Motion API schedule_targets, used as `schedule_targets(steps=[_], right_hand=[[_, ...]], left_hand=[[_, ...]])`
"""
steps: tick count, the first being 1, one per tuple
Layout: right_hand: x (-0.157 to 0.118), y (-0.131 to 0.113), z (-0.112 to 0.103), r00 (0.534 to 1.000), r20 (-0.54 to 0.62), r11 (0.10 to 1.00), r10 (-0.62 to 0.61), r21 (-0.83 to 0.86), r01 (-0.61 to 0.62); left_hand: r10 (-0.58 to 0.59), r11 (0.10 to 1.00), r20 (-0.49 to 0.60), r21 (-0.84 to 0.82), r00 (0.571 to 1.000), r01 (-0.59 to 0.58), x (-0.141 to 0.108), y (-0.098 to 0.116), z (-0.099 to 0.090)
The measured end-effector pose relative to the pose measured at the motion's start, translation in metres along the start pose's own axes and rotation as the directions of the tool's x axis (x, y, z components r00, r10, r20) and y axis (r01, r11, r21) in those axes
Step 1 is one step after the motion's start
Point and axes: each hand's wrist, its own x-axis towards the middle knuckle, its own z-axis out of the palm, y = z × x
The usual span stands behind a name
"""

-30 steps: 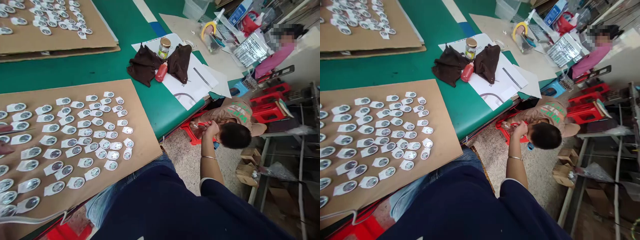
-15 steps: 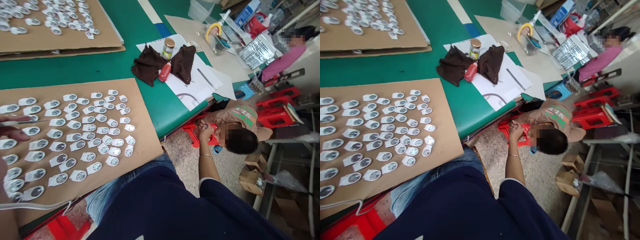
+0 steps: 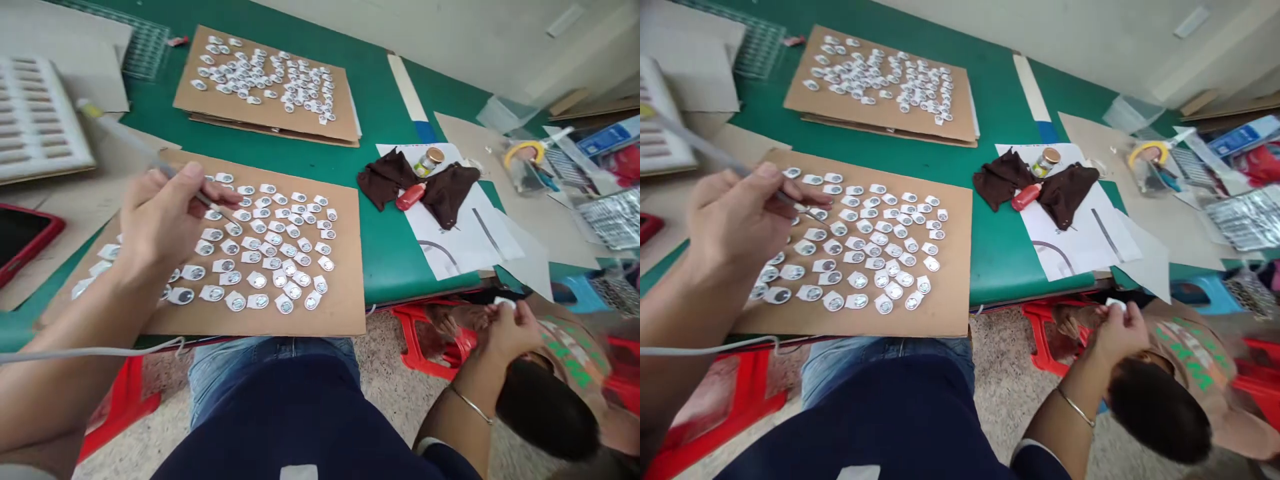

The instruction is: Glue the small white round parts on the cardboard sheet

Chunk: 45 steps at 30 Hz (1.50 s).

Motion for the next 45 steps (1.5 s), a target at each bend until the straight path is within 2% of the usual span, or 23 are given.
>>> schedule_targets(steps=[2, 5, 6, 7, 8, 9, 11, 13, 16, 19, 23, 25, 29, 31, 32, 34, 35, 36, 38, 40, 42, 44, 45], right_hand=[[-0.003, -0.034, 0.036, 0.997, 0.008, 0.988, -0.071, 0.140, 0.069], [-0.024, -0.087, 0.110, 0.956, 0.257, 0.953, -0.144, 0.297, 0.064], [-0.035, -0.104, 0.135, 0.915, 0.366, 0.942, -0.168, 0.335, 0.039], [-0.048, -0.119, 0.159, 0.828, 0.529, 0.919, -0.184, 0.392, -0.046], [-0.061, -0.131, 0.180, 0.748, 0.635, 0.899, -0.192, 0.420, -0.126], [-0.075, -0.142, 0.198, 0.675, 0.711, 0.891, -0.194, 0.416, -0.182], [-0.098, -0.156, 0.223, 0.563, 0.803, 0.880, -0.193, 0.395, -0.262], [-0.112, -0.163, 0.236, 0.483, 0.856, 0.878, -0.186, 0.365, -0.309], [-0.120, -0.163, 0.244, 0.386, 0.906, 0.883, -0.172, 0.315, -0.347], [-0.120, -0.160, 0.246, 0.305, 0.941, 0.902, -0.143, 0.251, -0.352], [-0.121, -0.156, 0.247, 0.229, 0.957, 0.946, -0.177, 0.230, -0.228], [-0.122, -0.155, 0.249, 0.224, 0.957, 0.960, -0.183, 0.223, -0.168], [-0.125, -0.155, 0.250, 0.257, 0.956, 0.964, -0.144, 0.194, -0.183], [-0.128, -0.157, 0.248, 0.299, 0.938, 0.964, -0.177, 0.226, -0.140], [-0.129, -0.157, 0.246, 0.334, 0.914, 0.960, -0.230, 0.269, -0.075], [-0.133, -0.158, 0.243, 0.380, 0.816, 0.900, -0.436, 0.402, 0.169], [-0.134, -0.158, 0.241, 0.356, 0.748, 0.825, -0.561, 0.467, 0.318], [-0.135, -0.157, 0.240, 0.303, 0.683, 0.733, -0.664, 0.518, 0.441], [-0.137, -0.155, 0.237, 0.184, 0.592, 0.572, -0.784, 0.574, 0.586], [-0.138, -0.153, 0.232, 0.117, 0.556, 0.494, -0.823, 0.599, 0.631], [-0.138, -0.152, 0.227, 0.086, 0.543, 0.465, -0.835, 0.613, 0.639], [-0.132, -0.150, 0.221, 0.083, 0.570, 0.485, -0.818, 0.604, 0.632], [-0.124, -0.148, 0.218, 0.109, 0.601, 0.520, -0.792, 0.571, 0.635]], left_hand=[[-0.100, 0.989, 0.139, -0.096, 0.985, 0.113, 0.003, 0.009, 0.008], [-0.271, 0.949, 0.288, -0.079, 0.919, 0.304, 0.006, 0.021, 0.031], [-0.334, 0.926, 0.324, -0.061, 0.885, 0.372, 0.005, 0.022, 0.040], [-0.392, 0.905, 0.344, -0.024, 0.853, 0.425, 0.004, 0.022, 0.049], [-0.438, 0.886, 0.356, 0.018, 0.825, 0.463, 0.003, 0.020, 0.057], [-0.466, 0.877, 0.337, 0.053, 0.818, 0.478, 0.002, 0.016, 0.064], [-0.491, 0.867, 0.315, 0.089, 0.812, 0.490, 0.001, 0.005, 0.074], [-0.479, 0.875, 0.331, 0.103, 0.813, 0.474, 0.000, -0.007, 0.077], [-0.456, 0.883, 0.334, 0.052, 0.825, 0.467, -0.002, -0.016, 0.074], [-0.507, 0.842, 0.330, -0.008, 0.796, 0.539, -0.001, -0.017, 0.071], [-0.542, 0.806, 0.356, -0.036, 0.762, 0.590, 0.001, -0.019, 0.068], [-0.539, 0.808, 0.369, -0.027, 0.757, 0.589, 0.001, -0.021, 0.067], [-0.540, 0.801, 0.414, -0.013, 0.733, 0.598, -0.002, -0.020, 0.066], [-0.544, 0.793, 0.419, -0.028, 0.727, 0.609, -0.003, -0.019, 0.066], [-0.553, 0.784, 0.408, -0.042, 0.727, 0.620, -0.003, -0.019, 0.065], [-0.581, 0.743, 0.417, -0.079, 0.699, 0.665, -0.001, -0.019, 0.063], [-0.596, 0.716, 0.436, -0.090, 0.674, 0.692, 0.001, -0.019, 0.061], [-0.605, 0.693, 0.453, -0.106, 0.655, 0.713, 0.003, -0.019, 0.060], [-0.610, 0.666, 0.486, -0.113, 0.626, 0.737, 0.006, -0.018, 0.058], [-0.625, 0.646, 0.505, -0.094, 0.595, 0.757, 0.006, -0.016, 0.059], [-0.641, 0.640, 0.502, -0.068, 0.581, 0.765, 0.005, -0.015, 0.060], [-0.649, 0.647, 0.489, -0.048, 0.583, 0.761, 0.003, -0.016, 0.061], [-0.648, 0.654, 0.482, -0.043, 0.590, 0.755, 0.003, -0.016, 0.061]])
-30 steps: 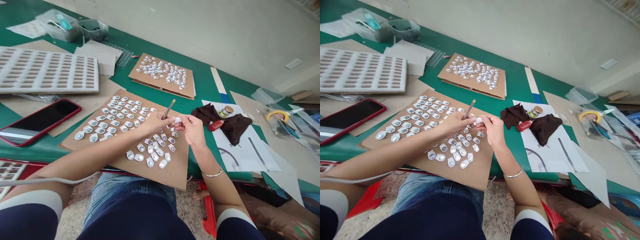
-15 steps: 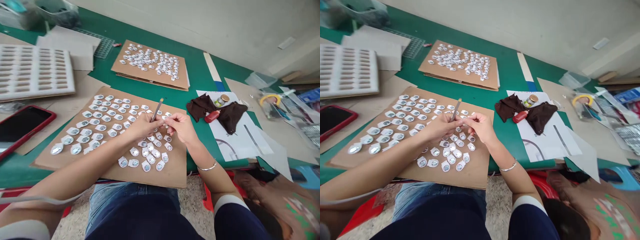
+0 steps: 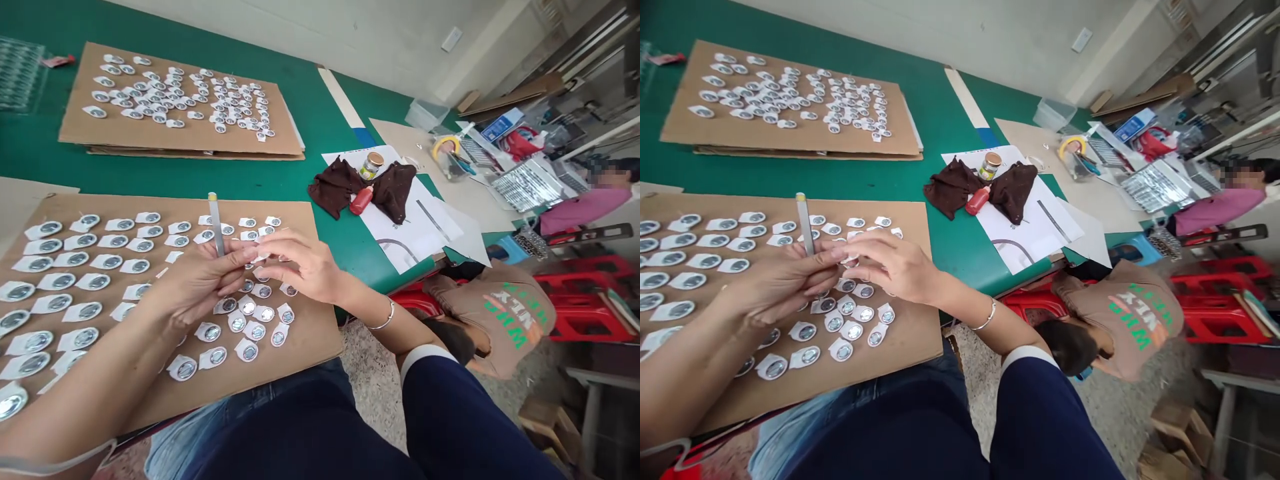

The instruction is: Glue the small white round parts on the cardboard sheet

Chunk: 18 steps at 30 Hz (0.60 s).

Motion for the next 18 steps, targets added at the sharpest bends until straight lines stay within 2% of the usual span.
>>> schedule_targets(steps=[2, 3, 5, 6, 7, 10, 12, 15, 18], right_hand=[[-0.009, 0.016, -0.023, 0.986, -0.024, 0.983, 0.167, -0.071, -0.168], [-0.015, 0.028, -0.039, 0.962, -0.058, 0.950, 0.268, -0.149, -0.274], [-0.033, 0.057, -0.077, 0.883, -0.173, 0.806, 0.437, -0.359, -0.470], [-0.044, 0.072, -0.098, 0.830, -0.249, 0.682, 0.499, -0.478, -0.554], [-0.056, 0.086, -0.119, 0.798, -0.294, 0.615, 0.526, -0.517, -0.596], [-0.091, 0.118, -0.167, 0.737, -0.335, 0.491, 0.586, -0.576, -0.653], [-0.108, 0.130, -0.184, 0.711, -0.312, 0.441, 0.630, -0.610, -0.659], [-0.121, 0.138, -0.191, 0.690, -0.266, 0.397, 0.673, -0.656, -0.641], [-0.121, 0.141, -0.193, 0.674, -0.232, 0.366, 0.701, -0.694, -0.619]], left_hand=[[0.021, 1.000, -0.024, 0.000, 0.999, -0.021, 0.001, 0.000, -0.001], [0.031, 0.999, -0.037, -0.010, 0.999, -0.031, 0.001, 0.000, -0.001], [0.050, 0.998, -0.050, -0.031, 0.997, -0.052, 0.002, 0.001, -0.002], [0.050, 0.998, -0.045, -0.028, 0.998, -0.051, 0.002, 0.002, -0.002], [0.043, 0.999, -0.038, -0.015, 0.998, -0.044, 0.002, 0.002, -0.002], [0.038, 0.998, -0.041, 0.048, 0.998, -0.036, 0.002, 0.001, -0.002], [0.064, 0.995, -0.051, 0.079, 0.997, -0.060, 0.002, -0.001, -0.003], [0.113, 0.988, -0.059, 0.112, 0.992, -0.106, 0.002, -0.002, -0.004], [0.166, 0.980, -0.079, 0.125, 0.983, -0.155, 0.003, -0.002, -0.004]])
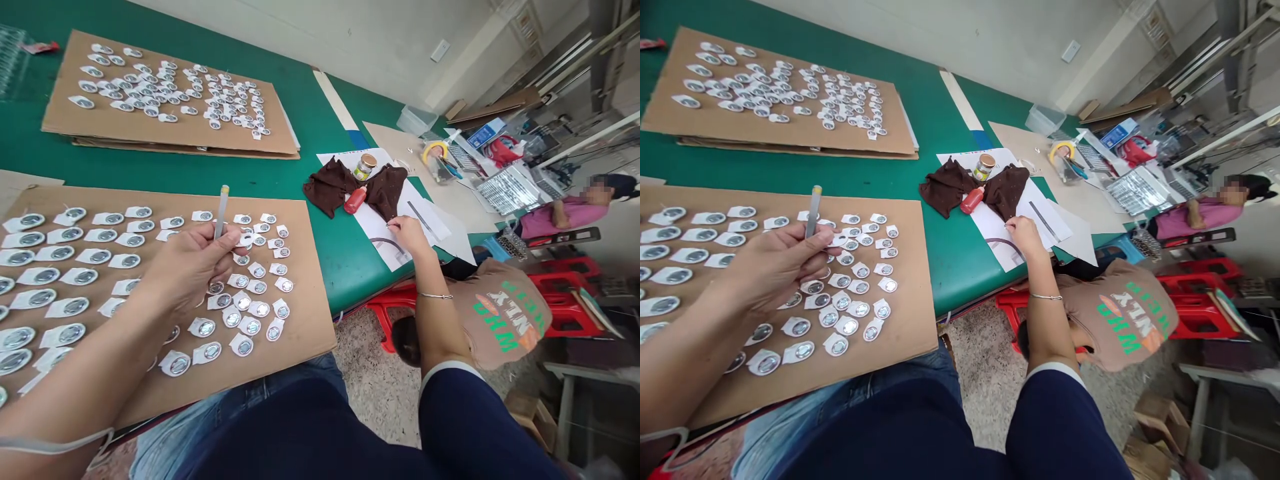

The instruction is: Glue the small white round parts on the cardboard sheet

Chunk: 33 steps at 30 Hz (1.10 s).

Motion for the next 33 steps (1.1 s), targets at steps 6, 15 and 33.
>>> schedule_targets(steps=[6, 15, 33], right_hand=[[0.008, -0.002, -0.008, 0.994, 0.095, 0.994, -0.056, -0.093, 0.065], [0.023, 0.016, -0.002, 0.960, 0.226, 0.969, -0.164, -0.145, 0.200], [-0.060, -0.274, -0.019, 0.620, -0.170, 0.558, -0.766, 0.304, 0.772]], left_hand=[[0.137, 0.986, -0.081, 0.110, 0.987, -0.127, -0.001, -0.007, 0.003], [0.329, 0.862, -0.105, 0.439, 0.939, -0.253, -0.002, -0.014, 0.001], [0.360, 0.773, -0.119, 0.594, 0.925, -0.225, -0.006, -0.015, 0.004]])
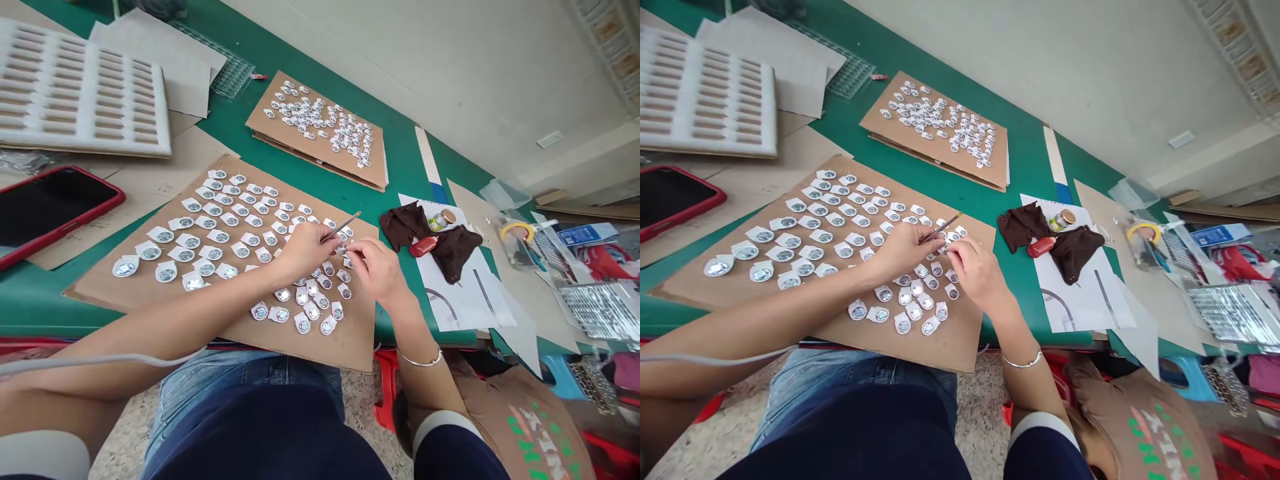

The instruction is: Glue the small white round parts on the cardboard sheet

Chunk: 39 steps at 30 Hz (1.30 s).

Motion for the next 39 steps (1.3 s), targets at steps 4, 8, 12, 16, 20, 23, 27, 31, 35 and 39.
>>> schedule_targets(steps=[4, 8, 12, 16, 20, 23, 27, 31, 35, 39], right_hand=[[0.000, 0.002, 0.006, 0.999, 0.037, 0.998, 0.018, -0.066, -0.015], [-0.001, 0.003, 0.006, 0.996, 0.079, 0.996, 0.038, -0.081, -0.031], [0.001, -0.001, 0.005, 0.990, 0.117, 0.990, 0.081, -0.126, -0.066], [0.005, -0.008, 0.002, 0.981, 0.160, 0.982, 0.113, -0.171, -0.085], [0.007, -0.012, -0.001, 0.969, 0.200, 0.977, 0.142, -0.187, -0.104], [0.008, -0.012, -0.002, 0.965, 0.211, 0.975, 0.158, -0.186, -0.119], [0.008, -0.012, -0.002, 0.959, 0.217, 0.974, 0.181, -0.172, -0.145], [0.008, -0.013, -0.002, 0.957, 0.218, 0.975, 0.194, -0.152, -0.163], [0.008, -0.013, -0.001, 0.955, 0.219, 0.975, 0.199, -0.138, -0.171], [0.007, -0.011, 0.000, 0.956, 0.223, 0.978, 0.190, -0.130, -0.164]], left_hand=[[0.005, 1.000, -0.010, 0.000, 1.000, -0.005, -0.002, 0.001, 0.000], [0.063, 0.998, -0.032, 0.010, 0.998, -0.063, -0.002, 0.002, 0.000], [0.113, 0.993, -0.049, 0.049, 0.992, -0.111, -0.003, -0.002, 0.002], [0.160, 0.984, -0.053, 0.086, 0.986, -0.155, -0.005, -0.004, 0.003], [0.165, 0.981, -0.054, 0.108, 0.985, -0.158, -0.005, -0.002, 0.004], [0.158, 0.982, -0.057, 0.112, 0.986, -0.151, -0.004, -0.001, 0.003], [0.161, 0.983, -0.058, 0.097, 0.985, -0.155, -0.004, -0.002, 0.003], [0.167, 0.983, -0.058, 0.093, 0.984, -0.161, -0.005, -0.004, 0.003], [0.171, 0.982, -0.066, 0.094, 0.983, -0.164, -0.004, -0.005, 0.004], [0.174, 0.982, -0.066, 0.089, 0.983, -0.168, -0.004, -0.006, 0.004]])
